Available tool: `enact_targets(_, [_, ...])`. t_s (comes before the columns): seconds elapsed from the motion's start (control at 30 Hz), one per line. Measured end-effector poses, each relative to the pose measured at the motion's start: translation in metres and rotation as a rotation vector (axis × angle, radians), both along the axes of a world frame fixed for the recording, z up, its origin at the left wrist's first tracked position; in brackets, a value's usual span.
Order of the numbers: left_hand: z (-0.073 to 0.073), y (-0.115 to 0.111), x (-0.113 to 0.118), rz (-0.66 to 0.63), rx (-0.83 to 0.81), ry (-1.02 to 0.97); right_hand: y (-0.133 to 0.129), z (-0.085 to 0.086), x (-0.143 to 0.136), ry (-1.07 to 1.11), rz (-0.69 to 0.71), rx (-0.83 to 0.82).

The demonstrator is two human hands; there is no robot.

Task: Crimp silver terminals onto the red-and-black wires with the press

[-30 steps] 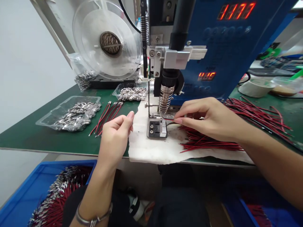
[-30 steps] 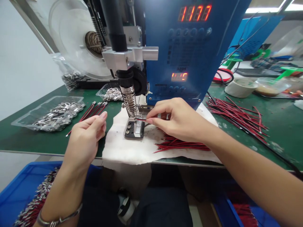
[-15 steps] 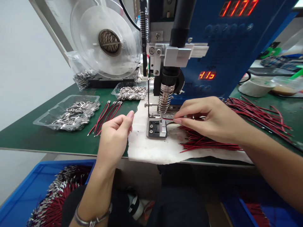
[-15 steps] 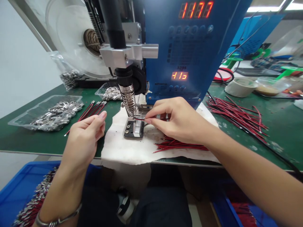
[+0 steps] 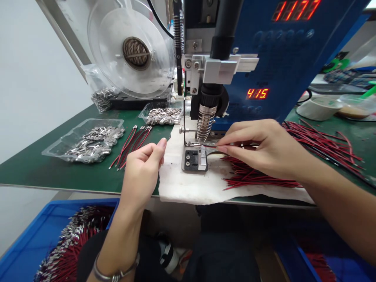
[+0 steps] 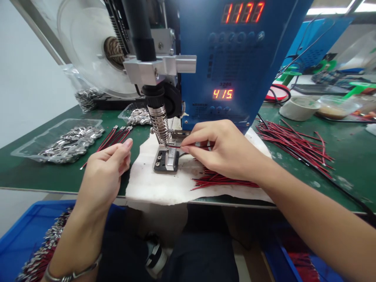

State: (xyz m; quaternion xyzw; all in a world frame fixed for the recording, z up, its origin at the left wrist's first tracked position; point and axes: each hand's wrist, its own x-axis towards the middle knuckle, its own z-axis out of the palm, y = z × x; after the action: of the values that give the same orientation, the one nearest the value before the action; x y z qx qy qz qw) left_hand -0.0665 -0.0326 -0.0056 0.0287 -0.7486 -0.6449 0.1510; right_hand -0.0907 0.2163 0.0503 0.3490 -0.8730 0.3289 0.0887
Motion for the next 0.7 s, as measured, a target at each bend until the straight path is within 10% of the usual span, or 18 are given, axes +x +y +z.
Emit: enact_targets(0.7, [0.0003, 0.0000, 0.0010, 0.010, -0.002, 0.004, 0.0005, -0.0028, -0.0003, 0.123, 0.023, 0.034])
